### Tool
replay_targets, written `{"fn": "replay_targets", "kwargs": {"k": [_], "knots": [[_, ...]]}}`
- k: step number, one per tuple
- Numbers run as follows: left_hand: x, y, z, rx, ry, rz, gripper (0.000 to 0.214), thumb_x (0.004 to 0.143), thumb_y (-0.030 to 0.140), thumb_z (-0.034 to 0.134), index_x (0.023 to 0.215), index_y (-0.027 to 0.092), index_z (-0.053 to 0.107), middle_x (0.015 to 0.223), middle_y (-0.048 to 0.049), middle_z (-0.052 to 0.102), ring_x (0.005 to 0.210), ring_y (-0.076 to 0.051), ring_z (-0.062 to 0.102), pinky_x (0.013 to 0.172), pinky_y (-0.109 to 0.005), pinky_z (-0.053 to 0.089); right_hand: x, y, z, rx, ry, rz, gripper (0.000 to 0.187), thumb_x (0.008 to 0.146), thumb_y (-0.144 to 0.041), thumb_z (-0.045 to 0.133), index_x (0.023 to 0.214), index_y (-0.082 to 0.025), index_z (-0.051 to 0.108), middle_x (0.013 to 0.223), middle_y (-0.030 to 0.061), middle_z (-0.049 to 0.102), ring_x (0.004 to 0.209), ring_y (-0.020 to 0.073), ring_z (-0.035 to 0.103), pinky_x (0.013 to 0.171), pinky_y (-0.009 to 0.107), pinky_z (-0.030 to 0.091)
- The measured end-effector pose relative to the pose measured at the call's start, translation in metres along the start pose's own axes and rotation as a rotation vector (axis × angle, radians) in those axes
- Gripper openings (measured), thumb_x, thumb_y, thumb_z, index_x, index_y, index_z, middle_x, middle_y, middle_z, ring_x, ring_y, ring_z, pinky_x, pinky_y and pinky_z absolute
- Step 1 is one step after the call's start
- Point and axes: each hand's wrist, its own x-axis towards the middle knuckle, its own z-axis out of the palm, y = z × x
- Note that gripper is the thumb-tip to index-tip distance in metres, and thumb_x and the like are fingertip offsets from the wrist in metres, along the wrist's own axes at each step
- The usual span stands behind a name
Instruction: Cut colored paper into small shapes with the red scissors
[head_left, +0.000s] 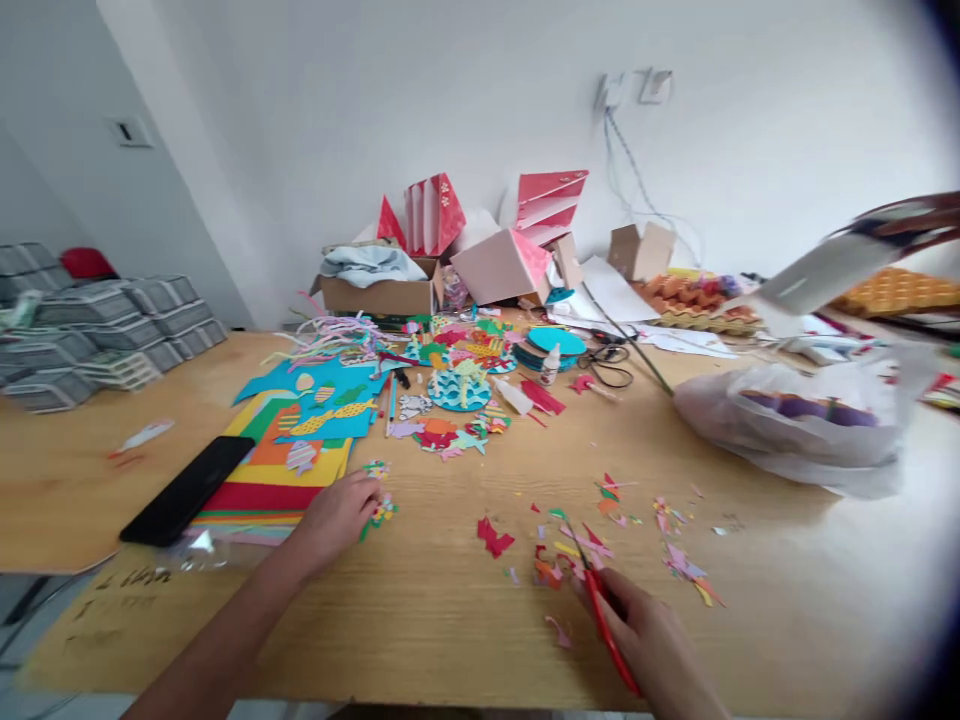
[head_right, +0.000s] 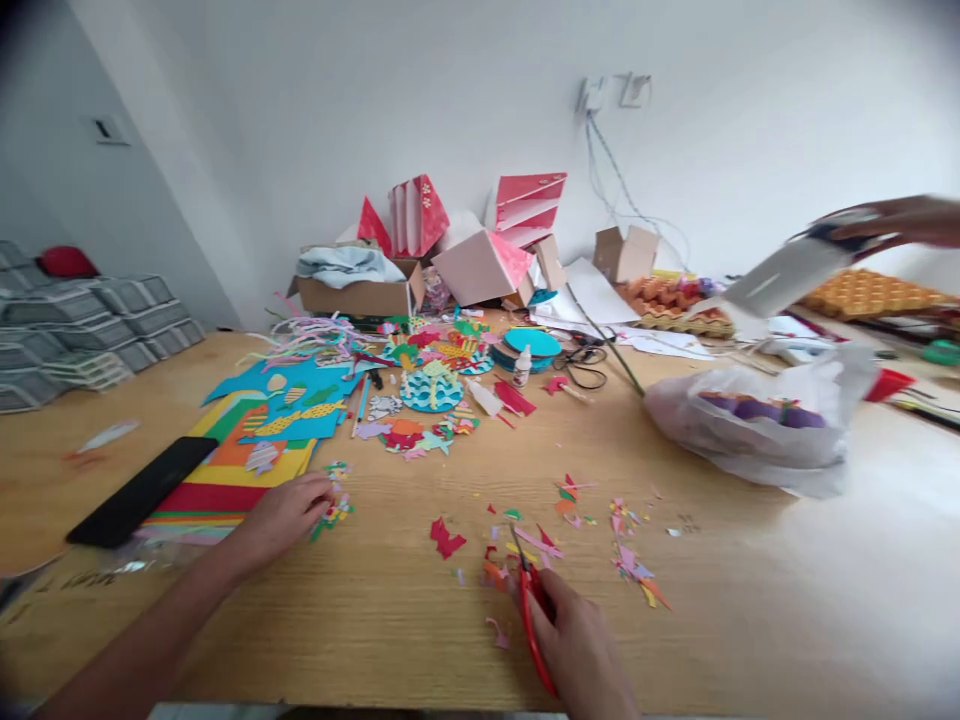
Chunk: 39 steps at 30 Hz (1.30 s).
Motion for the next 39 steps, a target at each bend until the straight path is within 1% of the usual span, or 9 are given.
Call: {"fn": "replay_targets", "kwargs": {"k": [4, 8, 11, 15, 20, 23, 29, 36, 39], "knots": [[0.000, 0.001, -0.002, 0.023, -0.018, -0.033, 0.024, 0.080, 0.016, 0.034, 0.071, 0.017, 0.057, 0.079, -0.0049, 0.056, 0.077, -0.017, 0.052, 0.067, -0.025, 0.037, 0.002, 0.009, 0.004, 0.023, -0.031, 0.020, 0.045, 0.072, -0.059, 0.031, 0.063, -0.020, 0.052, 0.055, 0.0029, 0.061, 0.055, 0.0195, 0.057, 0.051, 0.025, 0.038], [-0.002, -0.001, -0.005, 0.026, -0.024, -0.038, 0.023, 0.078, 0.014, 0.037, 0.069, 0.017, 0.057, 0.078, -0.0047, 0.057, 0.077, -0.017, 0.053, 0.066, -0.025, 0.036, -0.004, 0.008, 0.009, 0.018, 0.083, -0.010, 0.044, 0.074, -0.058, 0.028, 0.057, -0.021, 0.047, 0.048, -0.0001, 0.055, 0.050, 0.0171, 0.053, 0.049, 0.024, 0.036], [-0.002, 0.002, -0.009, 0.020, 0.015, -0.050, 0.019, 0.078, 0.016, 0.037, 0.070, 0.017, 0.055, 0.077, -0.0041, 0.056, 0.076, -0.017, 0.052, 0.064, -0.025, 0.037, -0.006, 0.006, 0.010, 0.027, 0.100, -0.042, 0.042, 0.075, -0.055, 0.030, 0.054, -0.022, 0.043, 0.044, -0.0015, 0.051, 0.045, 0.0152, 0.050, 0.046, 0.023, 0.034], [0.003, 0.031, -0.008, -0.024, 0.049, 0.002, 0.015, 0.077, 0.015, 0.040, 0.073, 0.017, 0.054, 0.078, -0.0035, 0.057, 0.074, -0.016, 0.052, 0.064, -0.024, 0.037, -0.004, 0.005, 0.006, -0.010, 0.116, -0.018, 0.035, 0.074, -0.050, 0.037, 0.056, -0.022, 0.048, 0.045, -0.0006, 0.054, 0.044, 0.0153, 0.050, 0.043, 0.022, 0.033], [0.020, 0.084, 0.015, -0.054, -0.079, 0.289, 0.020, 0.076, 0.011, 0.041, 0.086, 0.019, 0.055, 0.088, -0.0028, 0.058, 0.085, -0.016, 0.052, 0.075, -0.025, 0.038, -0.003, 0.009, 0.007, 0.062, 0.053, -0.091, 0.037, 0.074, -0.051, 0.040, 0.058, -0.020, 0.050, 0.047, -0.0004, 0.056, 0.047, 0.0146, 0.052, 0.045, 0.021, 0.034], [0.039, 0.098, 0.029, -0.020, -0.124, 0.373, 0.021, 0.076, 0.013, 0.043, 0.095, 0.020, 0.052, 0.097, -0.0046, 0.055, 0.090, -0.017, 0.051, 0.078, -0.026, 0.039, -0.006, 0.014, 0.010, 0.070, 0.042, -0.071, 0.038, 0.074, -0.052, 0.039, 0.059, -0.020, 0.051, 0.049, 0.0000, 0.058, 0.049, 0.0150, 0.054, 0.046, 0.021, 0.035], [0.065, 0.095, 0.043, -0.006, -0.206, 0.434, 0.013, 0.069, 0.014, 0.052, 0.082, 0.018, 0.053, 0.087, -0.0041, 0.055, 0.081, -0.017, 0.052, 0.069, -0.025, 0.040, -0.013, 0.015, 0.008, 0.067, 0.013, -0.035, 0.033, 0.073, -0.049, 0.042, 0.058, -0.020, 0.046, 0.048, -0.0022, 0.056, 0.048, 0.0139, 0.052, 0.046, 0.021, 0.035], [0.067, 0.089, 0.042, -0.039, -0.229, 0.457, 0.008, 0.072, 0.012, 0.048, 0.073, 0.018, 0.054, 0.080, -0.0015, 0.055, 0.075, -0.014, 0.050, 0.065, -0.021, 0.038, -0.015, 0.009, 0.005, 0.066, -0.011, -0.052, 0.034, 0.075, -0.050, 0.038, 0.059, -0.021, 0.047, 0.051, -0.0005, 0.058, 0.050, 0.0152, 0.054, 0.047, 0.022, 0.034], [0.064, 0.088, 0.039, -0.048, -0.214, 0.451, 0.009, 0.074, 0.012, 0.047, 0.076, 0.018, 0.054, 0.082, -0.0020, 0.055, 0.077, -0.014, 0.050, 0.067, -0.021, 0.038, -0.014, 0.009, 0.005, 0.054, -0.014, -0.052, 0.035, 0.076, -0.050, 0.035, 0.061, -0.021, 0.047, 0.053, 0.0006, 0.059, 0.052, 0.0159, 0.054, 0.049, 0.022, 0.035]]}}
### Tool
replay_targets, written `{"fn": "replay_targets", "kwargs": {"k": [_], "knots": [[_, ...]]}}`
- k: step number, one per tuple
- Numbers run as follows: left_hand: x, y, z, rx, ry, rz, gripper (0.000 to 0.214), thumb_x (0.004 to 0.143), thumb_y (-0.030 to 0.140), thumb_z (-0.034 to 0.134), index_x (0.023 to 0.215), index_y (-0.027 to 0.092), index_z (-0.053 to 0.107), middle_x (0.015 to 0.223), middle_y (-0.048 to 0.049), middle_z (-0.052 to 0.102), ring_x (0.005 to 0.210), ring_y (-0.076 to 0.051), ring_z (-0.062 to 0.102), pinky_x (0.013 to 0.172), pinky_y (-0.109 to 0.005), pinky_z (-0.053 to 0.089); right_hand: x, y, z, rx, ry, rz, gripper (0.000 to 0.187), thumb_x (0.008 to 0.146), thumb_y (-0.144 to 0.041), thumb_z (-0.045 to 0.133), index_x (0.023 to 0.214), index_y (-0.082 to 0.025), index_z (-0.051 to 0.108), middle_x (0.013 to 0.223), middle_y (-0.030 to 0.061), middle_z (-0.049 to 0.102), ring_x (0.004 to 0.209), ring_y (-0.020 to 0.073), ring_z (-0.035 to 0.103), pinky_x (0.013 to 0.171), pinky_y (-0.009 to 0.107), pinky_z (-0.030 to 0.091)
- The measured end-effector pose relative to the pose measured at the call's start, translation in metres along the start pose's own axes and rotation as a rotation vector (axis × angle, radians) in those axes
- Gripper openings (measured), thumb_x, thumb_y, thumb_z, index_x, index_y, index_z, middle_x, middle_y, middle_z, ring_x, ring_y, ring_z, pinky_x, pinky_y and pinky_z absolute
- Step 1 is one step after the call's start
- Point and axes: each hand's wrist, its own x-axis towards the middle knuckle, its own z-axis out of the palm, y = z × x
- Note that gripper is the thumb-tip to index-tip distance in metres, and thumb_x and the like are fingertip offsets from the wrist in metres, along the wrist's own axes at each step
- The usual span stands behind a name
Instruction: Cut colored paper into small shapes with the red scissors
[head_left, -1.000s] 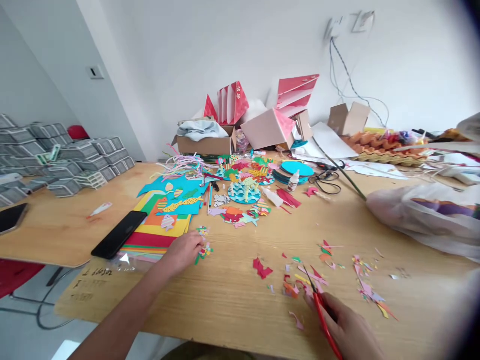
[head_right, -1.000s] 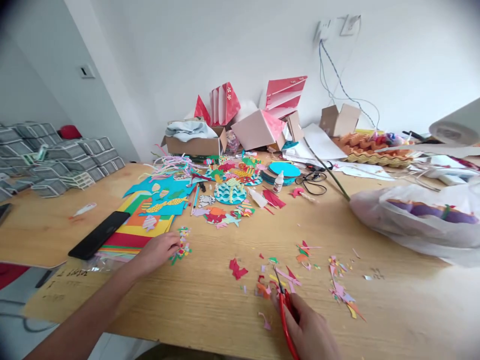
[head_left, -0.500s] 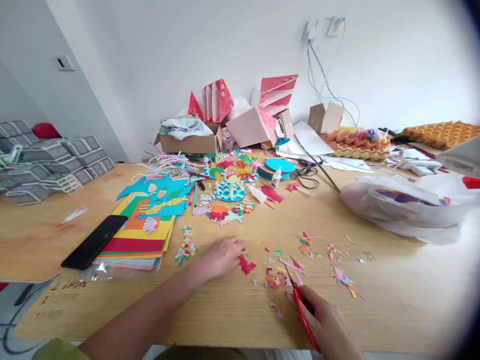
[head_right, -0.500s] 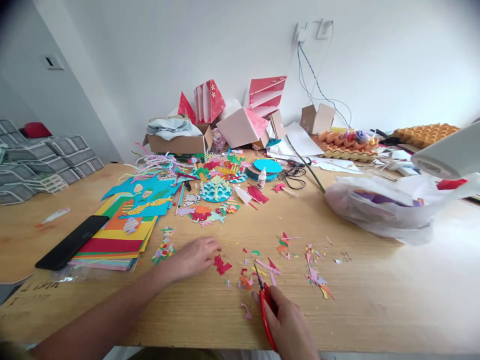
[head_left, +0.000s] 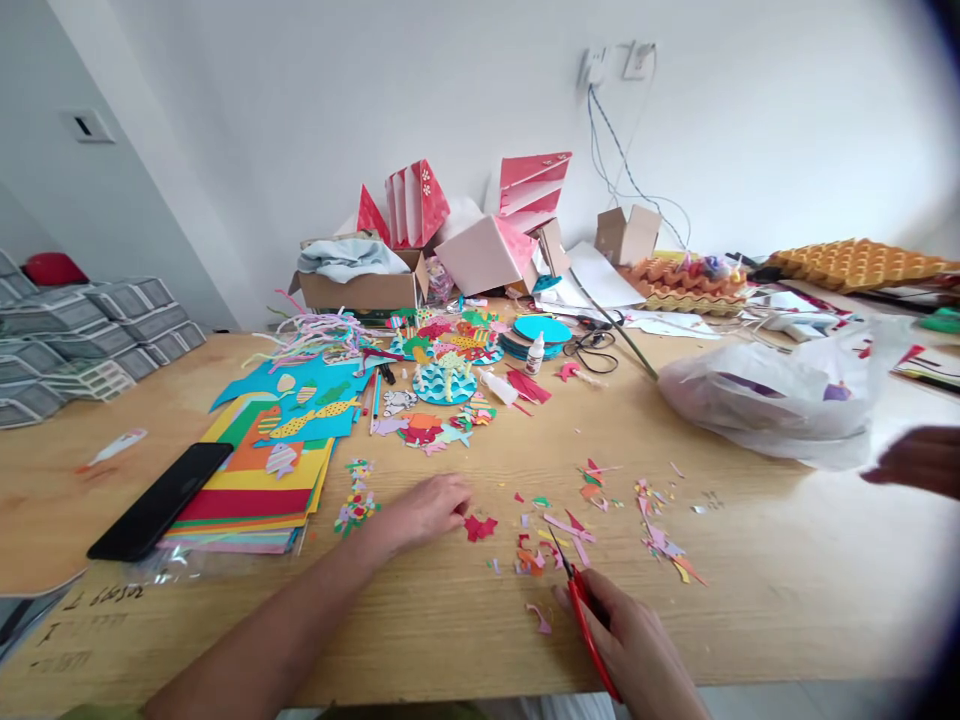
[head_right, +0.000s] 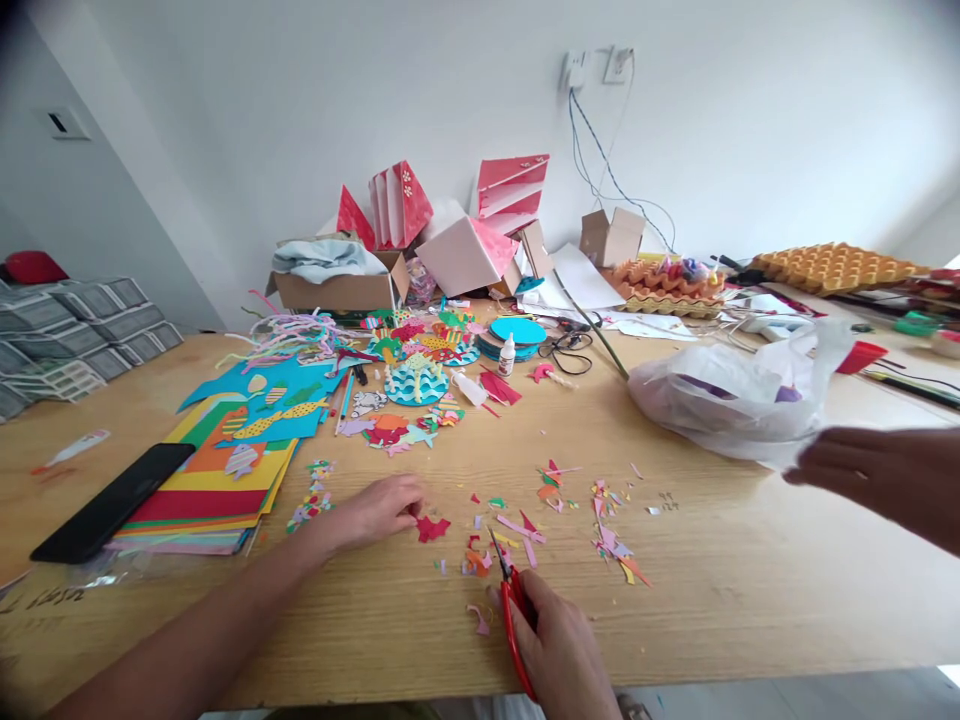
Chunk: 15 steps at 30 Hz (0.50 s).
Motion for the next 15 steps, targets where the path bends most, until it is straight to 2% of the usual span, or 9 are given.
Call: {"fn": "replay_targets", "kwargs": {"k": [4, 7, 11, 15], "knots": [[-0.009, 0.002, -0.004, 0.005, 0.036, -0.019, 0.016, 0.076, 0.011, 0.042, 0.086, 0.018, 0.052, 0.089, -0.0032, 0.054, 0.082, -0.014, 0.050, 0.072, -0.022, 0.038, -0.001, 0.001, 0.000, -0.018, -0.012, -0.006, 0.034, 0.076, -0.049, 0.036, 0.062, -0.021, 0.048, 0.054, 0.0006, 0.059, 0.054, 0.0160, 0.054, 0.050, 0.022, 0.035], [-0.015, 0.002, -0.007, 0.022, 0.045, -0.036, 0.017, 0.076, 0.009, 0.040, 0.085, 0.019, 0.051, 0.088, -0.0034, 0.053, 0.082, -0.015, 0.050, 0.072, -0.024, 0.039, -0.002, -0.001, 0.001, -0.013, 0.034, -0.006, 0.034, 0.076, -0.049, 0.037, 0.060, -0.021, 0.048, 0.050, -0.0011, 0.058, 0.049, 0.0142, 0.052, 0.047, 0.021, 0.034], [-0.017, 0.000, -0.005, 0.049, 0.023, -0.043, 0.013, 0.071, 0.011, 0.047, 0.081, 0.019, 0.050, 0.088, -0.0036, 0.053, 0.082, -0.017, 0.051, 0.072, -0.025, 0.040, -0.002, -0.005, 0.005, 0.001, 0.088, -0.028, 0.035, 0.076, -0.050, 0.036, 0.057, -0.022, 0.046, 0.048, -0.0011, 0.057, 0.044, 0.0126, 0.048, 0.045, 0.020, 0.033], [-0.015, -0.003, -0.001, 0.073, 0.026, -0.065, 0.019, 0.070, 0.014, 0.049, 0.089, 0.019, 0.048, 0.094, -0.0054, 0.053, 0.086, -0.019, 0.051, 0.073, -0.027, 0.042, -0.001, -0.008, 0.008, 0.005, 0.070, -0.041, 0.035, 0.076, -0.051, 0.037, 0.058, -0.022, 0.045, 0.049, -0.0012, 0.058, 0.045, 0.0127, 0.050, 0.045, 0.019, 0.033]]}}
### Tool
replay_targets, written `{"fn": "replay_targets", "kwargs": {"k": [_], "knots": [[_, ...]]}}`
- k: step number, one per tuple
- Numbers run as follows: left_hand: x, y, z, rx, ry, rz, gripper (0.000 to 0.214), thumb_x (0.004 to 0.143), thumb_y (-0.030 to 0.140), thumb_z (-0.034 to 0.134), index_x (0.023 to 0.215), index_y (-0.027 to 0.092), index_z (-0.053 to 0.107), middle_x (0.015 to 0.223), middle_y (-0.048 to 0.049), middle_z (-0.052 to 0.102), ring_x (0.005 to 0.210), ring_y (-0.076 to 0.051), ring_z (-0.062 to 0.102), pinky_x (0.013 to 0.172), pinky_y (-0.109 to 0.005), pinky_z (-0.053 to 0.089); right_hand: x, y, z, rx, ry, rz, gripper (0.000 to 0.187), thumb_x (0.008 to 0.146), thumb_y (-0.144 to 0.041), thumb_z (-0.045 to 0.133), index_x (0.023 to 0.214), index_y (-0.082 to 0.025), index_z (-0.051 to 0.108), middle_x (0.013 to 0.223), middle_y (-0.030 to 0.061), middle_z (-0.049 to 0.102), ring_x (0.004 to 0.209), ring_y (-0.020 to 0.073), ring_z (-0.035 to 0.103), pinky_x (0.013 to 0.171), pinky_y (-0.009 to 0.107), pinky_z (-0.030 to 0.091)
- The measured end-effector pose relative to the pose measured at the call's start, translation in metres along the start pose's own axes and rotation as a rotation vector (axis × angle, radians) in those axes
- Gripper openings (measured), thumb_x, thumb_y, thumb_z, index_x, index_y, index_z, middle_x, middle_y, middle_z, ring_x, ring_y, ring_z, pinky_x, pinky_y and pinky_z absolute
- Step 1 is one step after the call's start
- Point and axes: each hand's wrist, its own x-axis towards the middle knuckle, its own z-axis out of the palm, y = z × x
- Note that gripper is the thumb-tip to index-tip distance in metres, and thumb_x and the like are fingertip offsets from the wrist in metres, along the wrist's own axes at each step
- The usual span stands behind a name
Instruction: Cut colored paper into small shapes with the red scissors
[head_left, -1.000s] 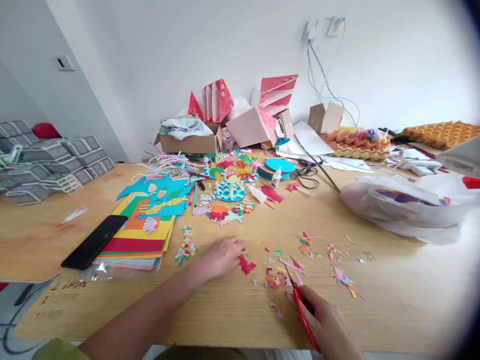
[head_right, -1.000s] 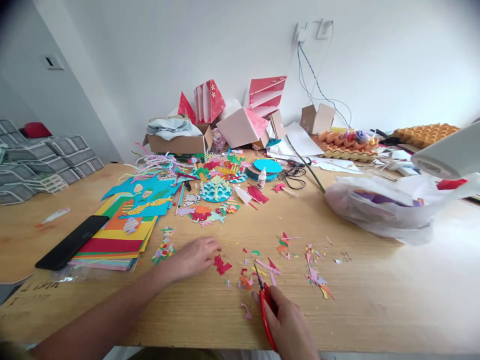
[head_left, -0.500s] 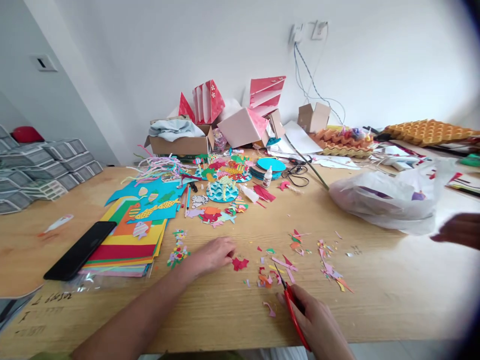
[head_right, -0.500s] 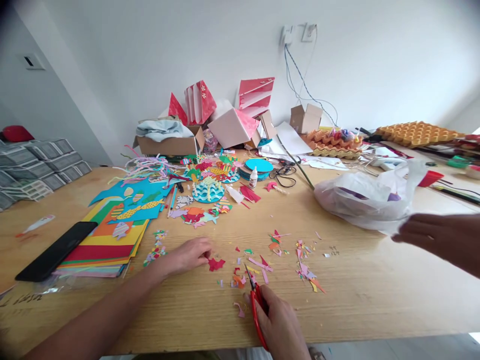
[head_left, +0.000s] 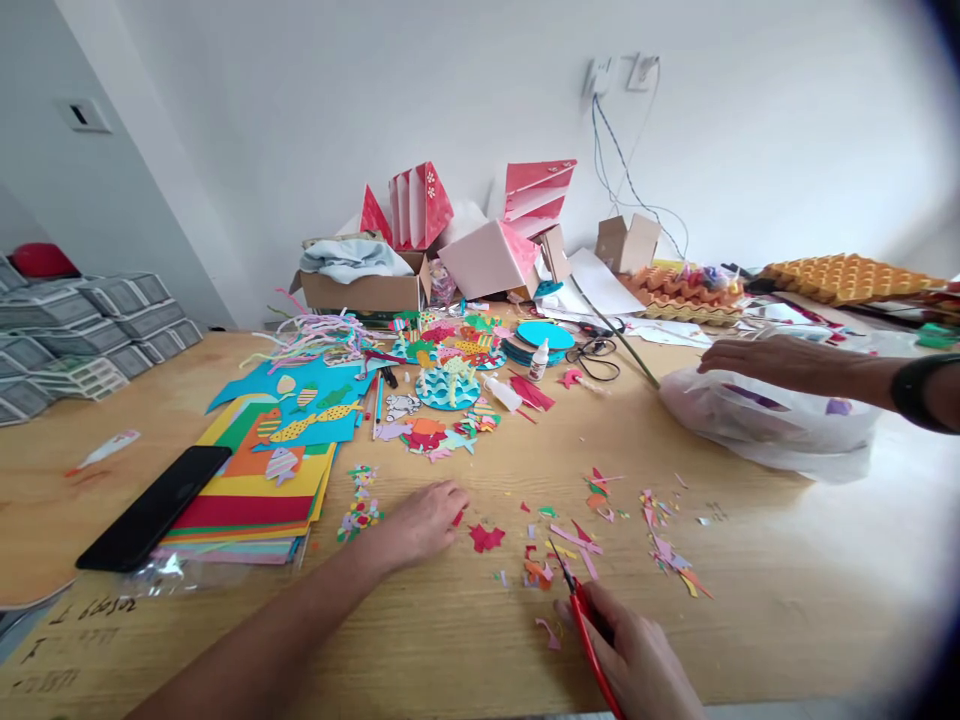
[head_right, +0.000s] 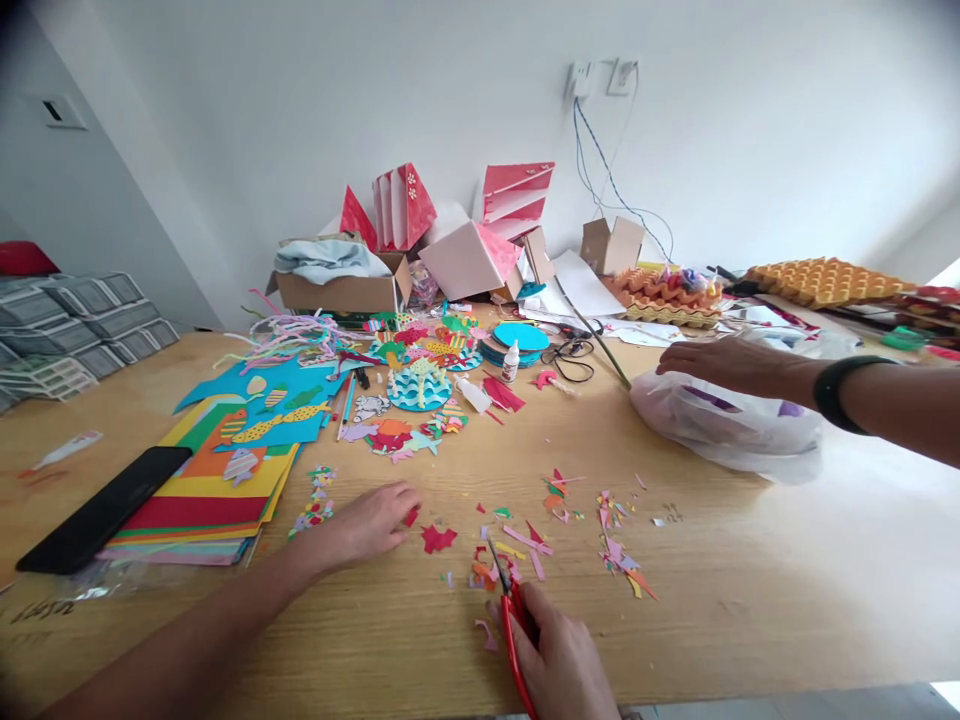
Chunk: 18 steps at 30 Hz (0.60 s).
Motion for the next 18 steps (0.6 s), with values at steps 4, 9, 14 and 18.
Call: {"fn": "replay_targets", "kwargs": {"k": [4, 9, 14, 18], "knots": [[0.004, 0.000, 0.004, 0.024, 0.000, -0.034, 0.014, 0.072, 0.013, 0.047, 0.085, 0.017, 0.050, 0.090, -0.0071, 0.053, 0.083, -0.020, 0.052, 0.074, -0.030, 0.042, 0.001, 0.000, 0.000, 0.012, -0.051, -0.002, 0.034, 0.076, -0.050, 0.039, 0.059, -0.021, 0.043, 0.050, -0.0012, 0.058, 0.046, 0.0126, 0.051, 0.046, 0.019, 0.034], [0.006, 0.009, 0.008, 0.007, 0.009, -0.068, 0.025, 0.071, -0.001, 0.037, 0.082, 0.016, 0.051, 0.088, -0.0086, 0.054, 0.083, -0.020, 0.051, 0.076, -0.032, 0.041, 0.005, -0.001, -0.003, 0.002, -0.092, 0.020, 0.033, 0.075, -0.050, 0.039, 0.059, -0.021, 0.042, 0.051, -0.0009, 0.058, 0.048, 0.0130, 0.052, 0.046, 0.018, 0.035], [0.006, 0.008, 0.008, -0.114, 0.055, -0.109, 0.027, 0.066, -0.004, 0.036, 0.077, 0.016, 0.051, 0.086, -0.0090, 0.055, 0.082, -0.020, 0.050, 0.076, -0.033, 0.039, 0.004, 0.003, 0.000, 0.056, -0.069, 0.029, 0.034, 0.075, -0.050, 0.041, 0.058, -0.021, 0.043, 0.049, -0.0024, 0.054, 0.047, 0.0121, 0.049, 0.046, 0.019, 0.034], [0.010, 0.007, 0.005, -0.315, 0.110, -0.150, 0.020, 0.066, 0.002, 0.037, 0.069, 0.017, 0.049, 0.078, -0.0044, 0.056, 0.074, -0.016, 0.051, 0.070, -0.029, 0.040, 0.007, 0.004, 0.006, 0.238, 0.026, 0.080, 0.033, 0.073, -0.050, 0.044, 0.059, -0.020, 0.044, 0.049, -0.0038, 0.048, 0.047, 0.0118, 0.047, 0.045, 0.020, 0.035]]}}
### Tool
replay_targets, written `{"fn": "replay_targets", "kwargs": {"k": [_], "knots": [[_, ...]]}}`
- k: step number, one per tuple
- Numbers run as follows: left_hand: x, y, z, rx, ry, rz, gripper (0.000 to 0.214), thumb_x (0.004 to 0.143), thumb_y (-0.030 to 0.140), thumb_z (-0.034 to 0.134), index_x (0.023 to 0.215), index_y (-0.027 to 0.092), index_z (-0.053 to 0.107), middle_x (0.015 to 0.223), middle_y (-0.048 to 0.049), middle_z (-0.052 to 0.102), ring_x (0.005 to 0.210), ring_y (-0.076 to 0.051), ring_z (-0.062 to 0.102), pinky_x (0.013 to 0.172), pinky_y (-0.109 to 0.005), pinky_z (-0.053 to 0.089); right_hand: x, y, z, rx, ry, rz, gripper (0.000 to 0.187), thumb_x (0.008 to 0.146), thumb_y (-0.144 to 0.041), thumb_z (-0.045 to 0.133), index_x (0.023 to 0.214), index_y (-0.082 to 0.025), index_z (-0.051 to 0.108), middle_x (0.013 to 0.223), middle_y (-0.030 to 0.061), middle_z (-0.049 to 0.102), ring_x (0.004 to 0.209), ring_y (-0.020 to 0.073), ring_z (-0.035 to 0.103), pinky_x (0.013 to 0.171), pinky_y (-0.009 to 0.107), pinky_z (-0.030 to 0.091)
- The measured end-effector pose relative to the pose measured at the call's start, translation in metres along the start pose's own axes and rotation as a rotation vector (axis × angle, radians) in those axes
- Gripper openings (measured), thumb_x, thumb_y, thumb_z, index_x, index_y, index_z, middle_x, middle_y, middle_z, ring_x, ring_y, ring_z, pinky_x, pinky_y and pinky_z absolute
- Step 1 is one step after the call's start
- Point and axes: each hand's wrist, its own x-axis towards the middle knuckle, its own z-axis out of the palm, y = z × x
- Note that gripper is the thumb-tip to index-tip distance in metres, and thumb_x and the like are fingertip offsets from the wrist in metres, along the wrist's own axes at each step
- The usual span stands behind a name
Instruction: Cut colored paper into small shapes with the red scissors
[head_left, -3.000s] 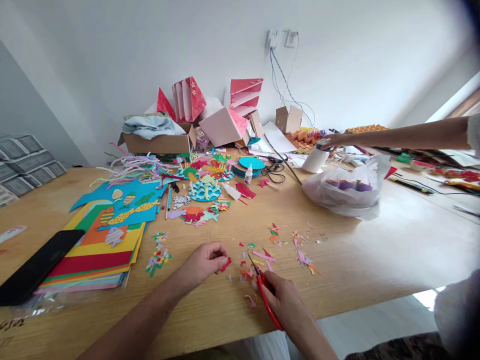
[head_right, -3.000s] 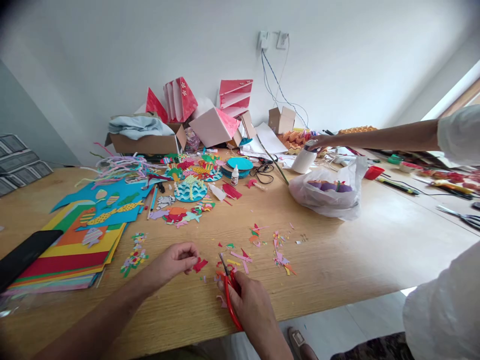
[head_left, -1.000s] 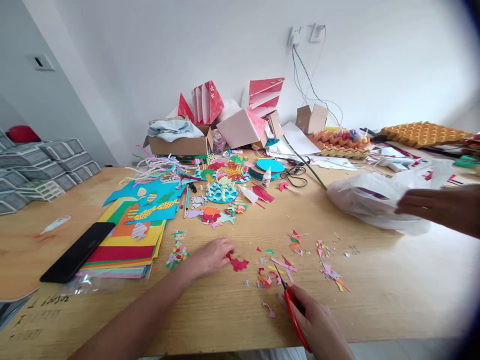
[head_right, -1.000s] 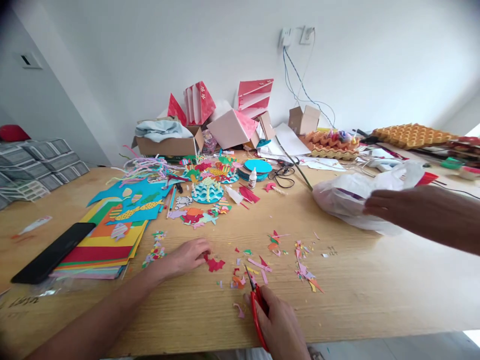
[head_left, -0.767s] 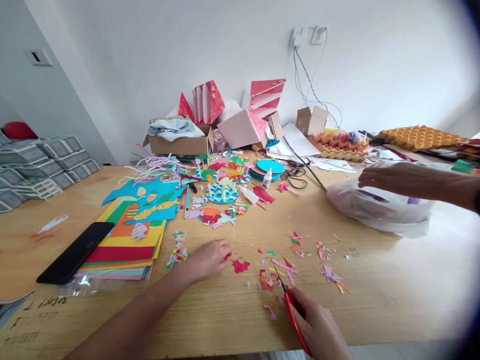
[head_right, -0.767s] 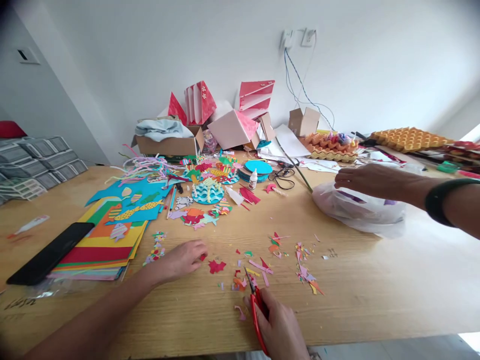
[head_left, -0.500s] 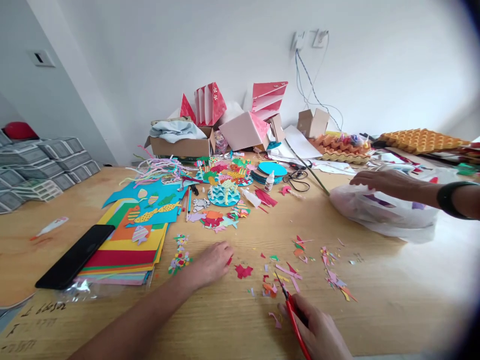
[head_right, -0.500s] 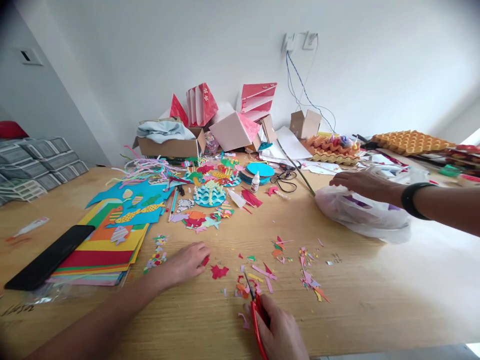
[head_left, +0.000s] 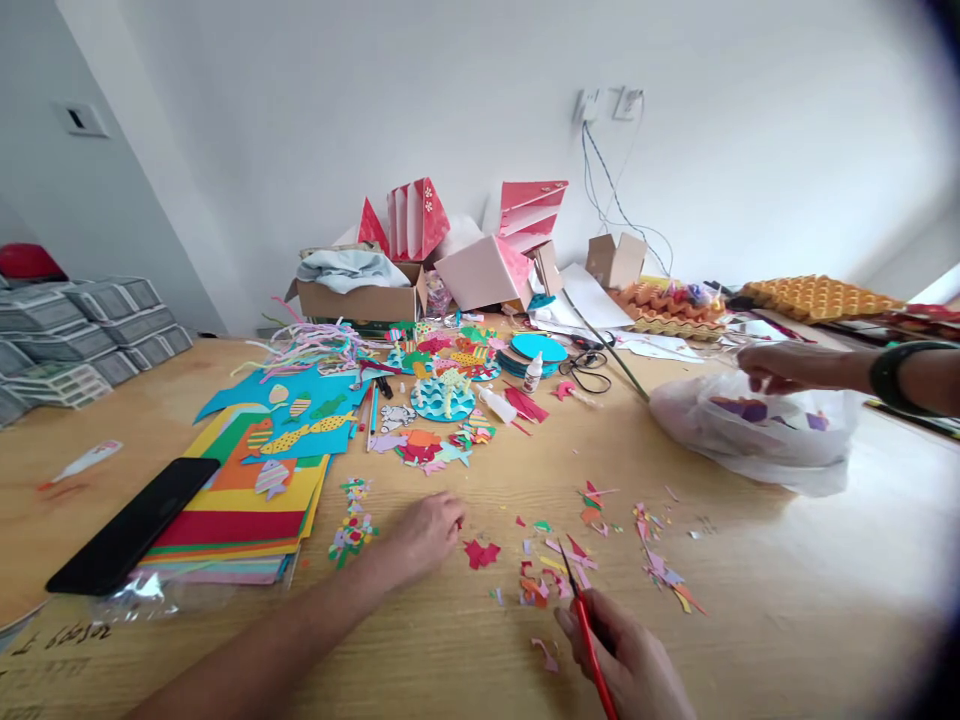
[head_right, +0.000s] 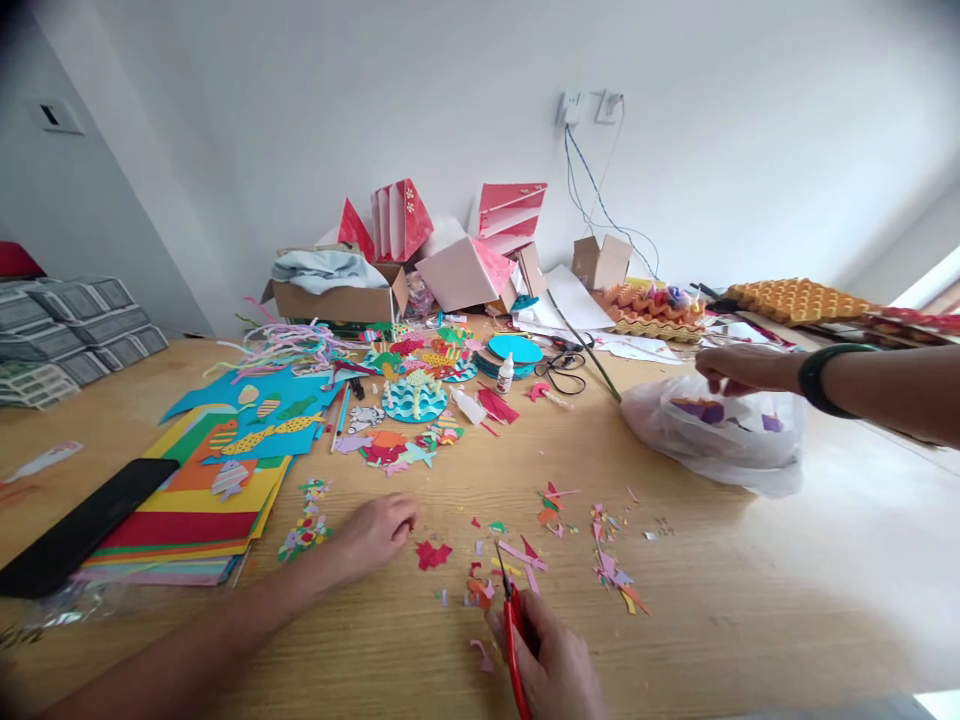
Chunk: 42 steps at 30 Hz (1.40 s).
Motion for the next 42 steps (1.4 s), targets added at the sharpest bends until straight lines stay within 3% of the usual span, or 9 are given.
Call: {"fn": "replay_targets", "kwargs": {"k": [4, 6, 10, 16, 24, 29, 33, 37, 42], "knots": [[-0.001, 0.017, 0.001, -0.257, -0.034, -0.027, 0.017, 0.070, 0.008, 0.033, 0.076, 0.016, 0.047, 0.066, 0.0004, 0.056, 0.057, -0.010, 0.052, 0.052, -0.020, 0.041, 0.011, -0.027, 0.006, 0.356, 0.090, -0.035, 0.029, 0.063, -0.047, 0.058, 0.065, -0.020, 0.046, 0.058, -0.0023, 0.051, 0.054, 0.0137, 0.051, 0.052, 0.023, 0.041], [-0.005, 0.030, 0.002, -0.502, -0.051, -0.040, 0.015, 0.073, 0.013, 0.032, 0.079, 0.016, 0.045, 0.064, 0.0006, 0.056, 0.053, -0.008, 0.052, 0.047, -0.018, 0.039, 0.017, -0.045, 0.009, 0.489, 0.108, -0.066, 0.030, 0.059, -0.045, 0.062, 0.064, -0.020, 0.045, 0.058, -0.0019, 0.051, 0.054, 0.0144, 0.052, 0.053, 0.025, 0.043], [-0.011, 0.048, 0.005, -1.054, -0.007, -0.093, 0.010, 0.069, 0.023, 0.045, 0.073, 0.015, 0.048, 0.059, 0.0019, 0.052, 0.048, -0.006, 0.048, 0.046, -0.017, 0.036, 0.026, -0.067, 0.017, 0.523, 0.116, -0.118, 0.023, 0.062, -0.035, 0.062, 0.070, -0.019, 0.048, 0.064, 0.0000, 0.054, 0.057, 0.0145, 0.053, 0.054, 0.025, 0.043], [-0.011, 0.054, 0.010, -1.035, 0.013, -0.083, 0.014, 0.067, 0.029, 0.051, 0.070, 0.015, 0.049, 0.058, 0.0019, 0.052, 0.045, -0.006, 0.046, 0.043, -0.018, 0.035, 0.027, -0.064, 0.021, 0.498, 0.131, -0.144, 0.014, 0.072, -0.029, 0.053, 0.068, -0.020, 0.044, 0.058, -0.0050, 0.047, 0.050, 0.0100, 0.044, 0.047, 0.021, 0.036], [-0.013, 0.054, 0.012, -1.135, 0.026, -0.063, 0.030, 0.074, 0.041, 0.048, 0.086, 0.014, 0.050, 0.063, 0.0006, 0.051, 0.052, -0.008, 0.047, 0.048, -0.020, 0.037, 0.025, -0.064, 0.015, 0.616, 0.188, -0.074, 0.018, 0.068, -0.031, 0.057, 0.067, -0.019, 0.044, 0.058, -0.0051, 0.045, 0.052, 0.0103, 0.043, 0.048, 0.021, 0.037], [-0.009, 0.056, 0.016, -0.952, 0.132, -0.054, 0.015, 0.066, 0.027, 0.057, 0.063, 0.015, 0.050, 0.057, 0.0039, 0.045, 0.052, -0.007, 0.039, 0.047, -0.019, 0.030, 0.025, -0.061, 0.015, 0.567, 0.180, -0.080, 0.018, 0.070, -0.034, 0.054, 0.069, -0.019, 0.044, 0.059, -0.0045, 0.043, 0.052, 0.0107, 0.042, 0.048, 0.022, 0.036], [-0.008, 0.062, 0.012, -1.074, 0.145, -0.137, 0.016, 0.067, 0.030, 0.055, 0.063, 0.016, 0.048, 0.051, 0.0054, 0.044, 0.047, -0.007, 0.037, 0.046, -0.019, 0.030, 0.013, -0.056, 0.008, 0.443, 0.144, -0.088, 0.021, 0.076, -0.039, 0.046, 0.068, -0.020, 0.043, 0.058, -0.0041, 0.042, 0.052, 0.0111, 0.042, 0.049, 0.021, 0.036], [-0.011, 0.072, 0.008, -1.220, 0.188, -0.148, 0.017, 0.067, 0.031, 0.057, 0.063, 0.016, 0.048, 0.053, 0.0044, 0.047, 0.049, -0.008, 0.040, 0.049, -0.019, 0.034, -0.004, -0.046, 0.005, 0.252, 0.005, -0.074, 0.025, 0.078, -0.041, 0.041, 0.065, -0.019, 0.045, 0.056, -0.0035, 0.044, 0.051, 0.0112, 0.043, 0.048, 0.021, 0.034], [-0.012, 0.082, 0.011, -1.340, 0.098, -0.129, 0.015, 0.069, 0.028, 0.058, 0.066, 0.015, 0.051, 0.063, 0.0007, 0.054, 0.060, -0.010, 0.049, 0.058, -0.022, 0.041, -0.011, -0.038, 0.011, 0.123, 0.017, -0.076, 0.025, 0.077, -0.040, 0.044, 0.067, -0.018, 0.048, 0.052, -0.0044, 0.044, 0.048, 0.0108, 0.041, 0.046, 0.021, 0.031]]}}
